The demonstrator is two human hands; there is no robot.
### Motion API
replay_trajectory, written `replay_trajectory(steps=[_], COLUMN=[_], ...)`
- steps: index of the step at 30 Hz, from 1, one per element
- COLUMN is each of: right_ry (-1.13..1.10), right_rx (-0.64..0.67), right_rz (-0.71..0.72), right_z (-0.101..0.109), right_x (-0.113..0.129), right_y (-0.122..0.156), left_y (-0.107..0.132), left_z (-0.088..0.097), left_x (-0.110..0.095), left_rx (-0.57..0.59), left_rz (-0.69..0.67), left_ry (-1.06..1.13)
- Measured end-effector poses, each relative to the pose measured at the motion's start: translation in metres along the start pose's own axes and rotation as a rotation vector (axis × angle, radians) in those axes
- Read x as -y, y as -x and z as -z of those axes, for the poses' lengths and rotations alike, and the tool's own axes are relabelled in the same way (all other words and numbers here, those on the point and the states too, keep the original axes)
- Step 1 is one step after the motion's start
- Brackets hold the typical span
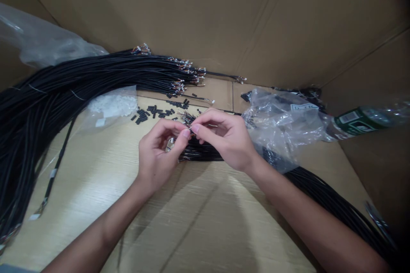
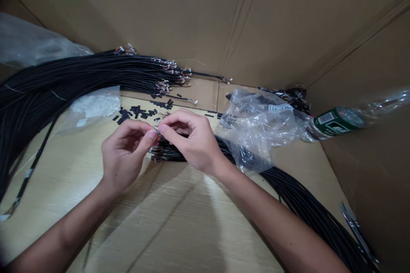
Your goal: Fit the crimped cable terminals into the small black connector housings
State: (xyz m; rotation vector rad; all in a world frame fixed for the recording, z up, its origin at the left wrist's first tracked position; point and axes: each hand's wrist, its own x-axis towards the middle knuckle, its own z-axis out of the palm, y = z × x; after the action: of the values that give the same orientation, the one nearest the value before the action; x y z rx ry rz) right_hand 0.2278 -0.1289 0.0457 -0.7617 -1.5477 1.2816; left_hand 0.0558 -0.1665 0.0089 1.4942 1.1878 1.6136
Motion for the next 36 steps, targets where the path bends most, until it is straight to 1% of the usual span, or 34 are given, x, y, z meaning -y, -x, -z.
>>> replay_trajectory(steps=[8, 13, 15, 17, 19, 22, 27, 32, 36], right_ry=[0.127, 0.204, 0.203, 0.171, 0.122, 0.059, -0.039, -0.103, -0.091], right_rx=[-0.032, -0.04, -0.044, -0.047, -0.048, -0.036, -0.029, -0.037, -0.038], right_rz=[0.064, 0.099, 0.063, -0.011, -0.083, -0.153, -0.279, -0.368, -0.416], right_z=[0.001, 0.001, 0.001, 0.001, 0.002, 0.002, 0.001, 0.001, 0.001], right_x=[0.0, 0.005, 0.007, 0.008, 0.009, 0.01, 0.014, 0.018, 0.02], right_y=[0.001, 0.0, 0.0, 0.001, 0.001, 0.001, 0.002, 0.002, 0.003], left_y=[0.001, -0.001, -0.001, 0.0, 0.001, 0.003, 0.004, 0.003, 0.004], left_z=[0.001, -0.002, -0.003, -0.004, -0.004, -0.004, -0.004, -0.004, -0.003], left_x=[-0.001, -0.001, -0.001, -0.001, 0.0, 0.001, 0.001, 0.001, 0.001], left_rx=[0.067, 0.037, 0.011, -0.006, -0.014, -0.026, -0.03, -0.025, -0.029], left_rz=[0.071, 0.107, 0.1, 0.08, 0.052, 0.015, 0.002, -0.034, -0.058], left_ry=[0.204, 0.23, 0.205, 0.163, 0.123, 0.085, 0.064, 0.043, -0.011])
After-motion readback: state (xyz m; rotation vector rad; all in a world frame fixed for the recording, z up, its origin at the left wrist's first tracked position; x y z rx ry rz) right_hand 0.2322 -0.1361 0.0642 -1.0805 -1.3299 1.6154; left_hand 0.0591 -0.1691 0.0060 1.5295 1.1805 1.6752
